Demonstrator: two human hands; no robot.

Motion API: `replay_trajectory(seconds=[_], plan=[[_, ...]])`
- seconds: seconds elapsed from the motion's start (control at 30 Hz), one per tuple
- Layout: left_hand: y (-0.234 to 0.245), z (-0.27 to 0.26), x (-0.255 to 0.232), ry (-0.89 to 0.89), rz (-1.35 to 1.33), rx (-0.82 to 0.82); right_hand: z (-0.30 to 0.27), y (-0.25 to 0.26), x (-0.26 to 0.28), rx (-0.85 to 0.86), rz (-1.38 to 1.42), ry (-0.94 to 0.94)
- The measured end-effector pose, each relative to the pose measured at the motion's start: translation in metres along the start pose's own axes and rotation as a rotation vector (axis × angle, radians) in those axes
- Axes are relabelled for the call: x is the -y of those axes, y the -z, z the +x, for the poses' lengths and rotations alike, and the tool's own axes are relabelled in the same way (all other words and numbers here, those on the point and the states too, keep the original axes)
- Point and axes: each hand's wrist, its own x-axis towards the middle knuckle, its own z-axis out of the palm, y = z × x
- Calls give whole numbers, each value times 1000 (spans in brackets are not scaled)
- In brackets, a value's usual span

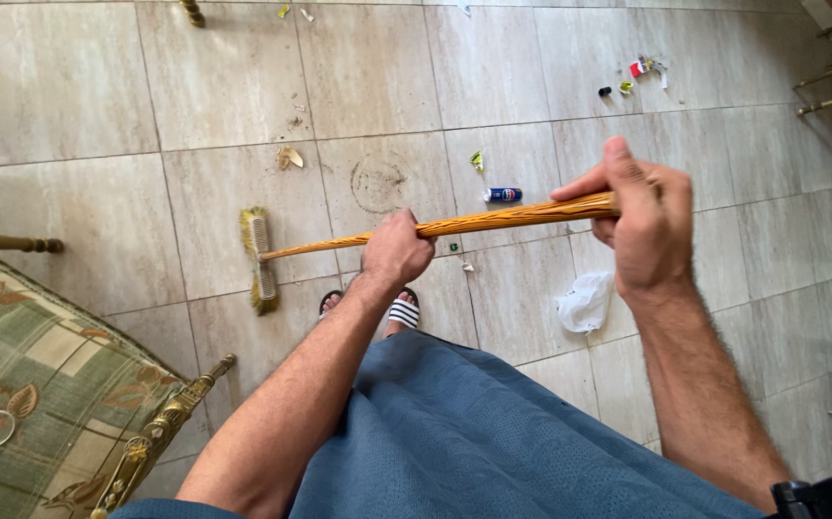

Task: The person sweeps debris across a tiled floor using a broom, pushing small scraps and dust into piles.

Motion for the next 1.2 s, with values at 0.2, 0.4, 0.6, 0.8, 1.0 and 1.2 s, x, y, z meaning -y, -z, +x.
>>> replay_trajectory(seconds=[0.2,0.4,0.6,0.8,1.0,1.2], plan=[[25,-17,-39,-39,112,53,3,14,1,-103,108,72],[37,-28,-19,17,108,-42,11,-2,-2,-110,229,26],[33,-25,43,235,72,-107,11,-49,-10,108,276,-134],[2,-15,105,320,-8,-142,5,-78,-23,409,207,-129],[-27,-1,64,387,-79,-257,28,-35,-45,482,87,-23],[-65,27,-19,298,-154,-322,60,41,-68,370,67,134]])
